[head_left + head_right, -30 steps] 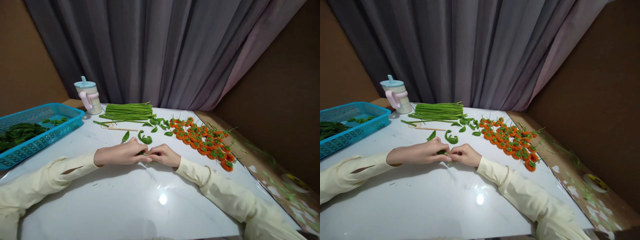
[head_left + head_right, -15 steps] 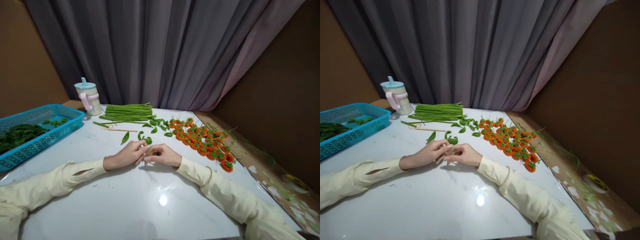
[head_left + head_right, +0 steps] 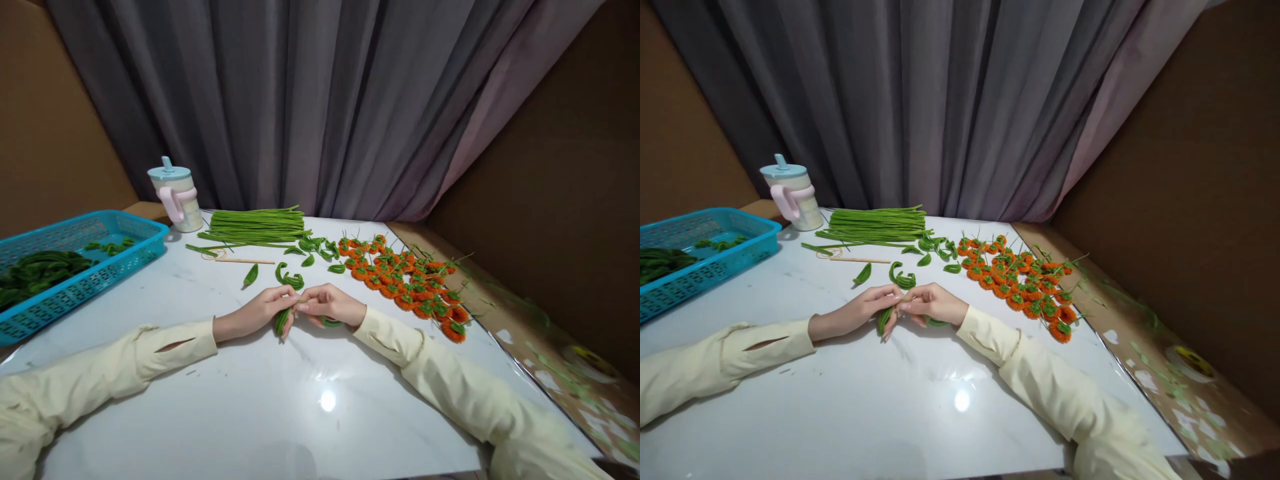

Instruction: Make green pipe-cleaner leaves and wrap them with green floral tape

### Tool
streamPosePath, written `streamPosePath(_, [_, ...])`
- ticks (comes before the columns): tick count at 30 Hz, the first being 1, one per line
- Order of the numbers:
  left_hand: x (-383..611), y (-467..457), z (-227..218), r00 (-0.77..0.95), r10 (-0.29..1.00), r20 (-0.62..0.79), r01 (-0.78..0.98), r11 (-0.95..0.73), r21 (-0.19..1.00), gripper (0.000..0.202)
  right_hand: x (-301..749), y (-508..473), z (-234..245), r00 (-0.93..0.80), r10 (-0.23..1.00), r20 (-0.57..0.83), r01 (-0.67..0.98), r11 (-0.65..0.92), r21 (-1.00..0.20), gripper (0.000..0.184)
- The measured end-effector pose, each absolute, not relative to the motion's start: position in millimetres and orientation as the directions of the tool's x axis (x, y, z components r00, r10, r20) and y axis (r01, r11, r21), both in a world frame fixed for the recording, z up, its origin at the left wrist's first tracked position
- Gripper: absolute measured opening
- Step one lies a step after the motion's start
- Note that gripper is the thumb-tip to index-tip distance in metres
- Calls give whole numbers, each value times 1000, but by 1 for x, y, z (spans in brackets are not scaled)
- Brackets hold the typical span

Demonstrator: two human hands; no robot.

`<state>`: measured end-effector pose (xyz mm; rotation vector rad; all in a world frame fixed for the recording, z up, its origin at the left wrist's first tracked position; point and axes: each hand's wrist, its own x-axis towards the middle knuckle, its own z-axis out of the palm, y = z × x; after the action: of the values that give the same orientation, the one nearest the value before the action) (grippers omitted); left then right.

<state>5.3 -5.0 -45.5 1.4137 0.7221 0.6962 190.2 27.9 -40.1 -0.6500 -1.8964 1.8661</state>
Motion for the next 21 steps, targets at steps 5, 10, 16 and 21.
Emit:
streamPosePath(5, [4, -5, -49, 606, 795, 11, 29, -35, 999, 27, 189, 28, -41, -794, 604, -72, 103, 16, -995, 37])
streamPosePath(10, [3, -7, -49, 572, 812, 120, 142, -242, 960, 30, 190, 27, -39, -801, 591, -93, 95, -28, -995, 33])
streamPosePath(16, [5, -12, -47, 512, 824, 241, 384, -471, 794, 28, 191, 26, -38, -807, 579, -117, 109, -49, -993, 30])
streamPosePath(21, [4, -8, -52, 544, 741, 395, 523, -667, 531, 22, 190, 27, -42, -803, 585, -111, 115, -30, -993, 29])
